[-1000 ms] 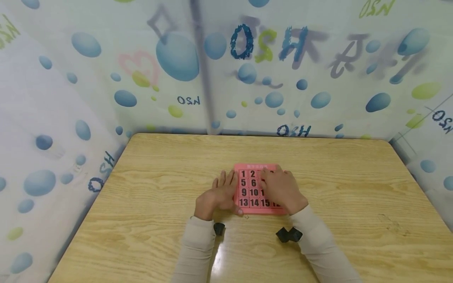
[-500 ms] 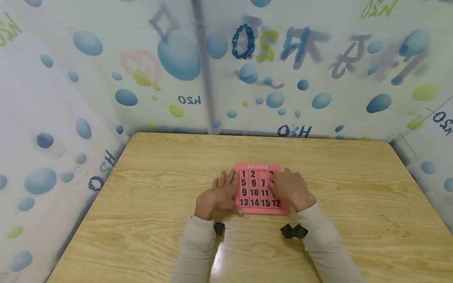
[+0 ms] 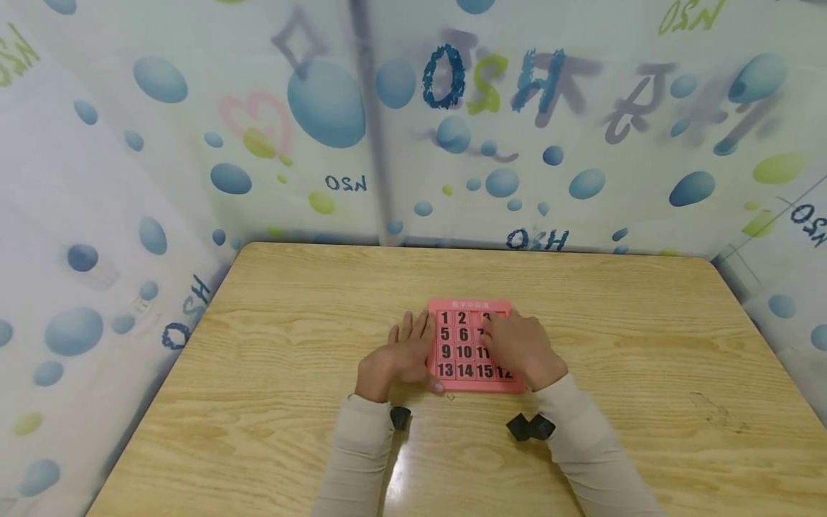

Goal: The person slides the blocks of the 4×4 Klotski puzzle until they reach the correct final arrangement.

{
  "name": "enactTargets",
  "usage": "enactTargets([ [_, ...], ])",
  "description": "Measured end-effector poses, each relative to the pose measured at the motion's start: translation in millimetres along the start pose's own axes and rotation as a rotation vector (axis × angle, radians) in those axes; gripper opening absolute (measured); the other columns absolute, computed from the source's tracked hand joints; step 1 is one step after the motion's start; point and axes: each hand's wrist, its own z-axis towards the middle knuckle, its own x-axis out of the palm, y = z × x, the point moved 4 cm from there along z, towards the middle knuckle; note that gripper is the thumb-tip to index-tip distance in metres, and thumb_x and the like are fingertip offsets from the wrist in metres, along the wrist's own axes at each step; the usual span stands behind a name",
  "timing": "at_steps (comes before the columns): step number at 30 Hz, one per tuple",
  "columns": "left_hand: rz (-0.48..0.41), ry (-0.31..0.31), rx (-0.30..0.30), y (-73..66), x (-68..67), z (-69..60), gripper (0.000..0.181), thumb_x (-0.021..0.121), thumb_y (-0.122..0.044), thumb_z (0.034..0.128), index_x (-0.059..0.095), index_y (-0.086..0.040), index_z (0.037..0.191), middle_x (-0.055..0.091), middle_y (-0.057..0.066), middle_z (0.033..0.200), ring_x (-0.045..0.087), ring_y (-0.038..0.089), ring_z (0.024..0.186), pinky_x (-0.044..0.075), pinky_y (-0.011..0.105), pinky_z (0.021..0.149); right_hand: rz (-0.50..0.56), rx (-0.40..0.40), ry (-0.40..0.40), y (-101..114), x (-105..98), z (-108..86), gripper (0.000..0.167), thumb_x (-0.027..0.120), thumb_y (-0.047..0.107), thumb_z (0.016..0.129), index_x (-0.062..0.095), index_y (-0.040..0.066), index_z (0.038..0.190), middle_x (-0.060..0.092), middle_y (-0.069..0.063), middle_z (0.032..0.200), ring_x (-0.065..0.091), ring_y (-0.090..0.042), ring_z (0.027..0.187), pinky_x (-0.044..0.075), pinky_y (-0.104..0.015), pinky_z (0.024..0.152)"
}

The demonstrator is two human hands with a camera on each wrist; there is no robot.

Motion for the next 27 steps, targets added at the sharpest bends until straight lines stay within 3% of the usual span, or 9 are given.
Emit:
enactTargets([
  [11, 0.003, 0.003, 0.002, 0.5, 1.4, 1.5, 0.127, 0.084, -0.040, 0.0759, -0.006, -0.010, 0.160, -0.013, 0.008, 0.166, -0.018, 0.030, 0.151, -0.005, 0.049, 0.123, -0.035, -0.053, -0.049, 10.1, 2.0, -1.8, 0.026, 0.059, 0.029, 0.099, 0.069, 0.005, 0.105, 0.061, -0.011, 0.078, 0.060, -0.028, 0.072, 0.052, -0.045, 0.058],
  [18, 0.013, 0.006, 0.007, 0.0, 2.0, 1.0, 0.127, 0.084, -0.041, 0.0760, -0.006, -0.009, 0.160, -0.013, 0.009, 0.166, -0.018, 0.031, 0.151, -0.004, 0.050, 0.123, -0.030, -0.064, -0.056, 12.0, 4.9, -1.4, 0.028, 0.059, 0.028, 0.099, 0.069, 0.003, 0.109, 0.061, -0.011, 0.078, 0.059, -0.028, 0.075, 0.053, -0.048, 0.068],
  [22, 0.015, 0.006, 0.006, -0.2, 1.5, 0.5, 0.127, 0.084, -0.041, 0.0761, -0.006, -0.009, 0.160, -0.013, 0.009, 0.166, -0.018, 0.032, 0.151, -0.004, 0.050, 0.123, -0.016, -0.067, -0.047, 11.4, 5.8, -0.2, 0.028, 0.059, 0.028, 0.099, 0.068, 0.004, 0.112, 0.060, -0.010, 0.078, 0.057, -0.026, 0.073, 0.052, -0.046, 0.066],
  [25, 0.009, 0.006, 0.001, -0.1, 1.3, 0.0, 0.127, 0.084, -0.041, 0.0762, -0.006, -0.009, 0.159, -0.013, 0.009, 0.166, -0.018, 0.031, 0.151, -0.004, 0.049, 0.123, 0.035, -0.071, -0.012, 9.5, 4.1, -0.1, 0.033, 0.059, 0.028, 0.099, 0.067, 0.005, 0.120, 0.065, -0.013, 0.094, 0.056, -0.026, 0.078, 0.051, -0.044, 0.063],
  [27, 0.009, 0.006, 0.000, 0.0, 1.2, -0.4, 0.127, 0.084, -0.041, 0.0763, -0.007, -0.009, 0.159, -0.014, 0.009, 0.166, -0.018, 0.031, 0.151, -0.004, 0.049, 0.123, 0.075, -0.066, 0.037, 7.2, 2.2, -0.9, 0.039, 0.057, 0.030, 0.100, 0.064, 0.006, 0.130, 0.066, -0.017, 0.117, 0.060, -0.032, 0.094, 0.052, -0.046, 0.067],
])
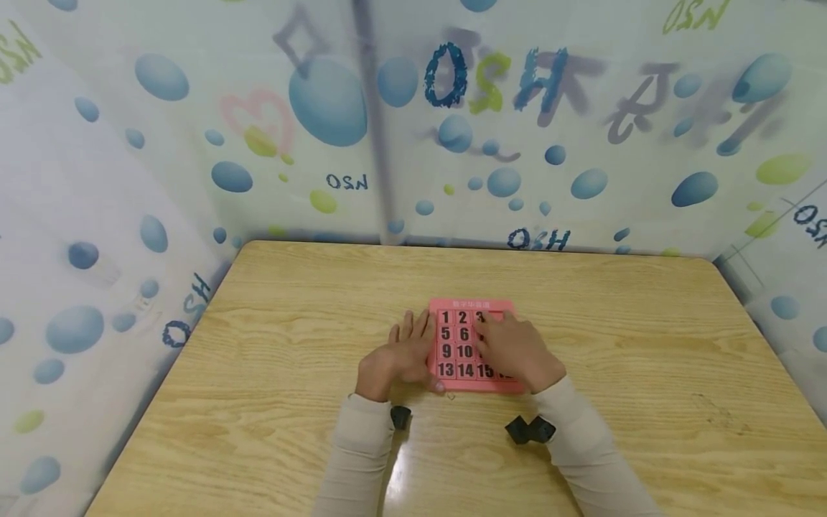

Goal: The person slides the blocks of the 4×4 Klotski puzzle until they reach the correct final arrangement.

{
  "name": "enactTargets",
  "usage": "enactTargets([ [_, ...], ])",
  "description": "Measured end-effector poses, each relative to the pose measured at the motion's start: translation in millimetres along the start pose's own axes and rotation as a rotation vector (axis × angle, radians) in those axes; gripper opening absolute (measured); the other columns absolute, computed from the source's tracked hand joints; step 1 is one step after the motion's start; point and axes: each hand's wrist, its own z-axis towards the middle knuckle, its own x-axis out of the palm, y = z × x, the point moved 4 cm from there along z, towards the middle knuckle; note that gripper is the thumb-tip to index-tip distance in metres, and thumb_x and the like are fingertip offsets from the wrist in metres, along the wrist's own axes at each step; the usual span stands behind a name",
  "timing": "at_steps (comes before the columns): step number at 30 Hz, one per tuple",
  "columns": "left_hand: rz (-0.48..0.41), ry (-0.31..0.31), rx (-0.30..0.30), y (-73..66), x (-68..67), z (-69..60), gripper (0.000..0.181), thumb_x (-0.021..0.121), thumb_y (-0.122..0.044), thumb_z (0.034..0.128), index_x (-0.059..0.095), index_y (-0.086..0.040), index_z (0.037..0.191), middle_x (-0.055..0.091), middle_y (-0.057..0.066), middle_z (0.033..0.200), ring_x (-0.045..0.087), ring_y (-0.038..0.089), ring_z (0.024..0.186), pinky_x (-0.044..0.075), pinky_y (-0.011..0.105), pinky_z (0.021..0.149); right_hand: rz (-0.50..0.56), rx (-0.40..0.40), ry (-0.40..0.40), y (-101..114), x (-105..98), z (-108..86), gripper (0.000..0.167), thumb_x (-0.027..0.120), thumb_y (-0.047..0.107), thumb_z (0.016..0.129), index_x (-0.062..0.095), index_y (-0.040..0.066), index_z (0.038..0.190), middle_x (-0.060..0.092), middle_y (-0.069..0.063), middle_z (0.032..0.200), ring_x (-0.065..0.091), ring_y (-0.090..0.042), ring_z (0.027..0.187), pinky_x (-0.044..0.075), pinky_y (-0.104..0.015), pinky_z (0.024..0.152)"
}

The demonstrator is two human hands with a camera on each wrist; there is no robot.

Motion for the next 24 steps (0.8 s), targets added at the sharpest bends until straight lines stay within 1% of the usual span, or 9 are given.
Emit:
enactTargets([
  [3, 0.002, 0.000, -0.001, 0.1, -0.2, -0.3, 0.127, 0.084, -0.041, 0.0761, -0.007, -0.009, 0.159, -0.014, 0.009, 0.166, -0.018, 0.031, 0.151, -0.004, 0.049, 0.123, 0.058, 0.021, 0.083, -3.6, -4.3, -3.7, 0.049, 0.054, 0.033, 0.101, 0.054, 0.008, 0.143, 0.049, -0.018, 0.148, 0.050, -0.046, 0.128, 0.054, -0.052, 0.079],
  [5, 0.004, -0.002, -0.002, 0.2, -0.6, -0.2, 0.128, 0.084, -0.041, 0.0759, -0.007, -0.010, 0.160, -0.014, 0.009, 0.166, -0.018, 0.031, 0.151, -0.004, 0.049, 0.124, 0.080, 0.034, 0.118, -6.3, -8.5, -7.1, 0.049, 0.052, 0.035, 0.102, 0.054, 0.006, 0.142, 0.050, -0.020, 0.147, 0.044, -0.048, 0.133, 0.053, -0.052, 0.081],
  [8, 0.001, -0.006, -0.003, 0.3, -0.9, 0.1, 0.128, 0.085, -0.040, 0.0755, -0.007, -0.010, 0.160, -0.014, 0.008, 0.166, -0.018, 0.030, 0.151, -0.005, 0.049, 0.124, 0.101, 0.046, 0.147, -9.4, -15.4, -12.7, 0.031, 0.054, 0.031, 0.102, 0.065, 0.004, 0.113, 0.067, -0.016, 0.105, 0.062, -0.037, 0.102, 0.048, -0.039, 0.064],
  [10, 0.000, -0.008, -0.004, 0.3, -0.7, 0.1, 0.128, 0.085, -0.039, 0.0752, -0.007, -0.010, 0.160, -0.014, 0.009, 0.166, -0.018, 0.030, 0.151, -0.005, 0.049, 0.124, 0.101, 0.060, 0.178, -11.2, -18.5, -16.5, 0.024, 0.056, 0.028, 0.100, 0.062, 0.008, 0.089, 0.057, -0.008, 0.076, 0.056, -0.025, 0.073, 0.038, -0.033, 0.056],
  [12, -0.003, -0.009, -0.003, 0.2, -0.5, 0.0, 0.129, 0.085, -0.039, 0.0749, -0.007, -0.010, 0.160, -0.014, 0.009, 0.166, -0.018, 0.030, 0.151, -0.004, 0.049, 0.124, 0.089, 0.072, 0.218, -11.8, -20.3, -19.7, 0.024, 0.057, 0.026, 0.099, 0.059, 0.011, 0.081, 0.047, -0.002, 0.065, 0.047, -0.018, 0.061, 0.032, -0.030, 0.053],
  [15, -0.004, -0.008, -0.005, 0.1, -0.2, -0.4, 0.129, 0.085, -0.039, 0.0746, -0.007, -0.009, 0.160, -0.013, 0.009, 0.166, -0.018, 0.030, 0.151, -0.004, 0.049, 0.124, 0.061, 0.086, 0.281, -11.4, -19.9, -23.0, 0.022, 0.057, 0.028, 0.100, 0.067, 0.010, 0.092, 0.046, 0.000, 0.063, 0.043, -0.015, 0.057, 0.032, -0.029, 0.052],
  [17, -0.008, -0.010, -0.005, 0.0, -0.2, -0.6, 0.129, 0.086, -0.039, 0.0741, -0.006, -0.009, 0.160, -0.013, 0.009, 0.167, -0.017, 0.031, 0.152, -0.004, 0.050, 0.123, 0.050, 0.098, 0.305, -10.2, -19.2, -24.1, 0.025, 0.058, 0.030, 0.099, 0.070, 0.010, 0.108, 0.046, 0.000, 0.063, 0.042, -0.015, 0.056, 0.032, -0.029, 0.052],
  [19, -0.010, -0.010, -0.003, -0.1, -0.2, -0.4, 0.129, 0.086, -0.038, 0.0740, -0.007, -0.009, 0.160, -0.013, 0.009, 0.167, -0.017, 0.031, 0.152, -0.004, 0.050, 0.123, 0.045, 0.120, 0.316, -9.3, -18.3, -24.7, 0.032, 0.058, 0.031, 0.099, 0.069, 0.010, 0.121, 0.045, -0.001, 0.063, 0.041, -0.015, 0.056, 0.031, -0.029, 0.053],
  [24, -0.009, -0.013, 0.000, -0.4, -0.6, 0.1, 0.129, 0.087, -0.037, 0.0737, -0.006, -0.009, 0.160, -0.012, 0.009, 0.167, -0.017, 0.031, 0.152, -0.004, 0.049, 0.124, 0.026, 0.167, 0.320, -8.1, -17.3, -25.5, 0.043, 0.058, 0.032, 0.099, 0.062, 0.008, 0.134, 0.051, -0.003, 0.064, 0.044, -0.017, 0.058, 0.033, -0.033, 0.058],
])
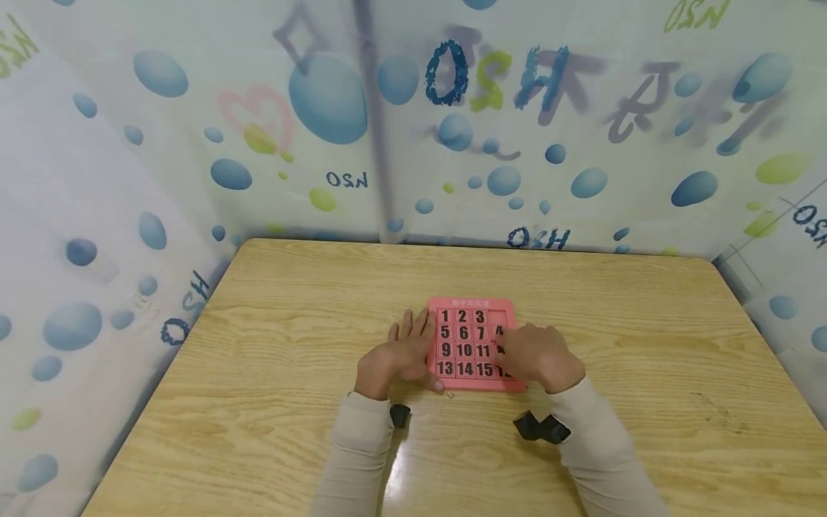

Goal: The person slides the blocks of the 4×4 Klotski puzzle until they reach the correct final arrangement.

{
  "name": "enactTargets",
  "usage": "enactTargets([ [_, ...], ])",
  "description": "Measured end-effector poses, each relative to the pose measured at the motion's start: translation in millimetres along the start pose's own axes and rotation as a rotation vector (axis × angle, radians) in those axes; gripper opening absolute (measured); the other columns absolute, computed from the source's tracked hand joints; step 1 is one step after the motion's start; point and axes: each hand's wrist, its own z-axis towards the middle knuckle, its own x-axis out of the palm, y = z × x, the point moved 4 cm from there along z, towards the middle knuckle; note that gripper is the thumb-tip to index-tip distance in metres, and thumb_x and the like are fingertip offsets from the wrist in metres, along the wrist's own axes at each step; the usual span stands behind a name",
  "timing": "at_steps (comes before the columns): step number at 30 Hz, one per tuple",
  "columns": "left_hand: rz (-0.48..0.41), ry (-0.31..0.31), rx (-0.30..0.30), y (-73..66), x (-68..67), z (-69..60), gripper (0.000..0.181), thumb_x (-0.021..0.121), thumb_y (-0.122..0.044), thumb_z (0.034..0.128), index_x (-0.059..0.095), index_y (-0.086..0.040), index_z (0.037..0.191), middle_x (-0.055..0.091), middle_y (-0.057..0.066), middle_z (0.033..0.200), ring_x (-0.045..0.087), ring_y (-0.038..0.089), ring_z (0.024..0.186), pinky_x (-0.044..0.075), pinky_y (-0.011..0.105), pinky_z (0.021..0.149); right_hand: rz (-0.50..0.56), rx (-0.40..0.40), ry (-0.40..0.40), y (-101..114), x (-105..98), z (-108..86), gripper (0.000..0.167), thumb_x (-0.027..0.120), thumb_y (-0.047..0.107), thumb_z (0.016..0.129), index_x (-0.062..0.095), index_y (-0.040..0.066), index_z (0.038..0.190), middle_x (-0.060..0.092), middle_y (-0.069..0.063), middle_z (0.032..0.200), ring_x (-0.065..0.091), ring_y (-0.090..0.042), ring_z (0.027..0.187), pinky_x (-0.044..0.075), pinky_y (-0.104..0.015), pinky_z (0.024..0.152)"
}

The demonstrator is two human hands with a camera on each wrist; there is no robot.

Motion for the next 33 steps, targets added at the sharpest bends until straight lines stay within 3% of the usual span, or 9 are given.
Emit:
enactTargets([
  [7, 0.010, 0.005, -0.002, 0.3, -0.2, 0.5, 0.128, 0.085, -0.039, 0.0746, -0.006, -0.010, 0.160, -0.012, 0.008, 0.167, -0.017, 0.030, 0.152, -0.004, 0.048, 0.124, -0.030, -0.003, -0.022, 1.4, 0.3, 1.4, 0.041, 0.056, 0.031, 0.100, 0.062, 0.004, 0.129, 0.054, -0.006, 0.066, 0.048, -0.019, 0.060, 0.036, -0.036, 0.060],
  [24, 0.015, 0.009, -0.004, -0.3, -0.5, -1.6, 0.127, 0.085, -0.039, 0.0753, -0.006, -0.010, 0.160, -0.012, 0.008, 0.167, -0.017, 0.031, 0.152, -0.005, 0.049, 0.124, 0.021, -0.018, -0.087, -2.2, 1.8, 11.3, 0.039, 0.057, 0.032, 0.099, 0.059, 0.004, 0.125, 0.056, -0.008, 0.074, 0.052, -0.020, 0.061, 0.039, -0.034, 0.054],
  [28, 0.017, 0.010, -0.007, -0.5, -0.2, -2.0, 0.128, 0.085, -0.039, 0.0752, -0.006, -0.010, 0.160, -0.013, 0.008, 0.167, -0.018, 0.030, 0.151, -0.005, 0.049, 0.123, 0.044, -0.026, -0.096, -4.6, 2.1, 14.3, 0.045, 0.057, 0.032, 0.099, 0.056, 0.005, 0.135, 0.066, -0.017, 0.103, 0.053, -0.021, 0.062, 0.038, -0.034, 0.054],
  [31, 0.017, 0.007, -0.005, -0.2, -0.4, -1.5, 0.128, 0.085, -0.039, 0.0750, -0.006, -0.010, 0.160, -0.013, 0.008, 0.166, -0.018, 0.030, 0.151, -0.005, 0.049, 0.123, 0.052, -0.033, -0.098, -6.6, 2.4, 16.8, 0.051, 0.056, 0.033, 0.099, 0.052, 0.006, 0.142, 0.059, -0.021, 0.133, 0.052, -0.020, 0.063, 0.036, -0.033, 0.053],
  [33, 0.019, 0.005, -0.002, 0.0, -1.0, -1.5, 0.128, 0.085, -0.039, 0.0749, -0.006, -0.010, 0.160, -0.013, 0.008, 0.166, -0.018, 0.031, 0.151, -0.005, 0.049, 0.123, 0.059, -0.037, -0.092, -7.2, 2.2, 18.1, 0.053, 0.056, 0.033, 0.099, 0.050, 0.006, 0.144, 0.054, -0.022, 0.141, 0.052, -0.020, 0.062, 0.035, -0.032, 0.052],
])
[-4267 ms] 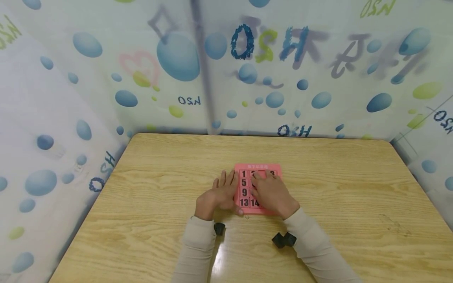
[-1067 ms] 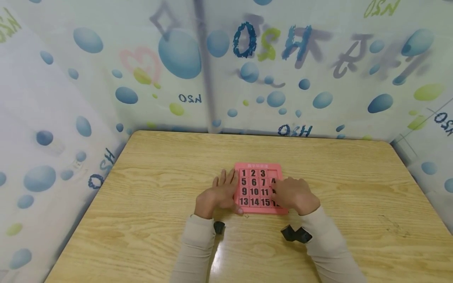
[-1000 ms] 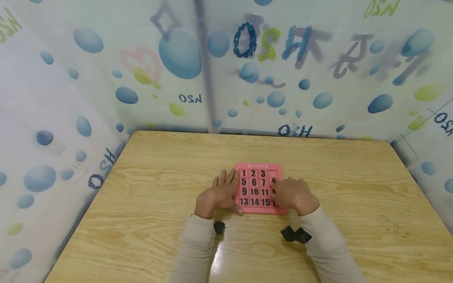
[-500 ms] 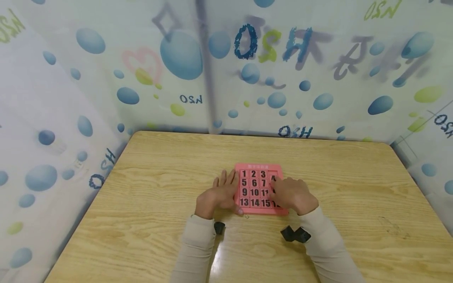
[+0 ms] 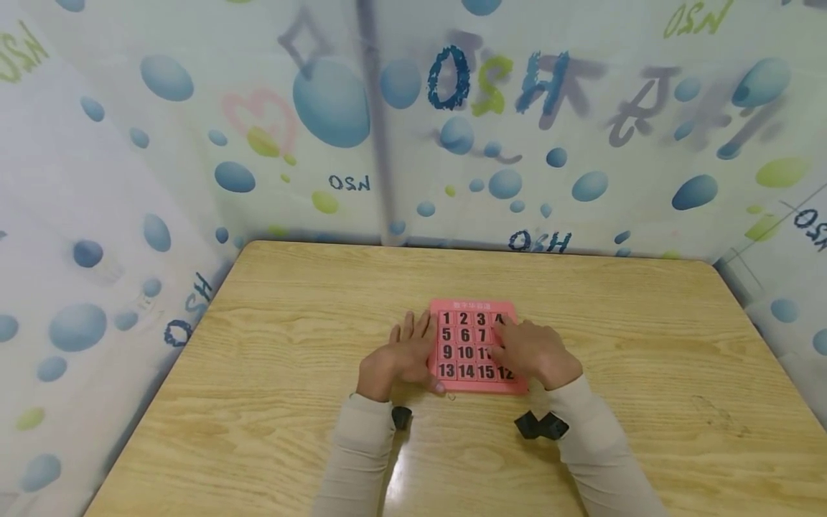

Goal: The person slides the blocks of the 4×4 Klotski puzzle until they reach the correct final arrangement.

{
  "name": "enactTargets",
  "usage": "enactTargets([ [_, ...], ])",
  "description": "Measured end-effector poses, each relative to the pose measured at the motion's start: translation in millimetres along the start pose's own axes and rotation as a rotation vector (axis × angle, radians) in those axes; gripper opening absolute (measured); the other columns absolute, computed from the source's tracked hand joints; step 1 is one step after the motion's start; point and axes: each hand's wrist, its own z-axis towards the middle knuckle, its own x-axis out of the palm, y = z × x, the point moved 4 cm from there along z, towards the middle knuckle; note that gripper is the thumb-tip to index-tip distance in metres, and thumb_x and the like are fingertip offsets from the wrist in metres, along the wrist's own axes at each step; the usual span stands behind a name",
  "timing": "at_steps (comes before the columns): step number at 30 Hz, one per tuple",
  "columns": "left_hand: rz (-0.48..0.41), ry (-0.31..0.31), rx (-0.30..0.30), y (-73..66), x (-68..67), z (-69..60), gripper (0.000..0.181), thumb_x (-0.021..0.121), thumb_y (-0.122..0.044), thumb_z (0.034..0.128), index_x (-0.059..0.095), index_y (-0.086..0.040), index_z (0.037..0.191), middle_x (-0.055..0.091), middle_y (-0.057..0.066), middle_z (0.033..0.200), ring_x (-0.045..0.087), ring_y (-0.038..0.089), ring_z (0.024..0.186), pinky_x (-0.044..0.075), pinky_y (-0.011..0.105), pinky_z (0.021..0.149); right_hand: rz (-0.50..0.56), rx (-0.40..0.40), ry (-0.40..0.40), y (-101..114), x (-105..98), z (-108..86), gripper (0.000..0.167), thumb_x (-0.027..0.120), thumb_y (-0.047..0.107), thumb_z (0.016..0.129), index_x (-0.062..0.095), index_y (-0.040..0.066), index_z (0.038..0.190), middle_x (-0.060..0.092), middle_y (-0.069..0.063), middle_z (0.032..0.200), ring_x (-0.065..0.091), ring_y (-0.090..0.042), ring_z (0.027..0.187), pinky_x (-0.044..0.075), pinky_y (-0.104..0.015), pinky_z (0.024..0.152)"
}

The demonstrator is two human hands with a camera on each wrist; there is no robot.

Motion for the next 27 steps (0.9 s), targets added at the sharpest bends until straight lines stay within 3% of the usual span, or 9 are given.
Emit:
enactTargets([
  [2, -0.002, 0.000, 0.004, -0.6, -0.1, 0.2, 0.127, 0.085, -0.039, 0.0751, -0.006, -0.010, 0.160, -0.013, 0.008, 0.166, -0.018, 0.031, 0.151, -0.005, 0.049, 0.123, -0.007, -0.006, 0.003, -0.4, -1.0, -0.7, 0.053, 0.056, 0.033, 0.099, 0.050, 0.006, 0.144, 0.053, -0.021, 0.142, 0.054, -0.021, 0.066, 0.038, -0.033, 0.054],
  [5, -0.004, -0.004, 0.004, -0.8, -0.7, -0.4, 0.127, 0.085, -0.039, 0.0755, -0.005, -0.009, 0.160, -0.012, 0.009, 0.167, -0.017, 0.031, 0.151, -0.004, 0.050, 0.123, -0.021, -0.032, -0.014, 1.1, -5.5, -6.0, 0.052, 0.056, 0.033, 0.100, 0.050, 0.006, 0.144, 0.052, -0.020, 0.144, 0.065, -0.032, 0.093, 0.053, -0.044, 0.071],
  [9, -0.004, -0.008, 0.004, 0.3, -0.4, -0.7, 0.126, 0.085, -0.039, 0.0758, -0.004, -0.009, 0.160, -0.011, 0.010, 0.167, -0.016, 0.032, 0.152, -0.003, 0.050, 0.124, -0.030, -0.065, -0.051, 4.0, -9.7, -17.5, 0.050, 0.055, 0.031, 0.101, 0.051, 0.006, 0.144, 0.046, -0.021, 0.150, 0.047, -0.048, 0.132, 0.045, -0.062, 0.100],
  [20, 0.004, -0.008, 0.011, 2.5, -0.1, 3.2, 0.128, 0.085, -0.040, 0.0754, -0.007, -0.010, 0.160, -0.013, 0.009, 0.166, -0.017, 0.031, 0.152, -0.004, 0.050, 0.123, -0.112, -0.121, -0.006, 6.9, 6.0, -47.9, 0.053, 0.061, 0.033, 0.098, 0.052, 0.007, 0.144, 0.049, -0.016, 0.149, 0.046, -0.050, 0.132, 0.043, -0.066, 0.098],
  [27, -0.011, -0.002, 0.007, 2.4, 1.6, 4.0, 0.129, 0.085, -0.040, 0.0744, -0.006, -0.009, 0.160, -0.013, 0.010, 0.166, -0.018, 0.032, 0.151, -0.004, 0.050, 0.123, -0.124, -0.115, 0.001, 10.4, 9.5, -51.0, 0.051, 0.059, 0.034, 0.099, 0.055, 0.009, 0.142, 0.051, -0.015, 0.148, 0.048, -0.049, 0.131, 0.044, -0.064, 0.098],
])
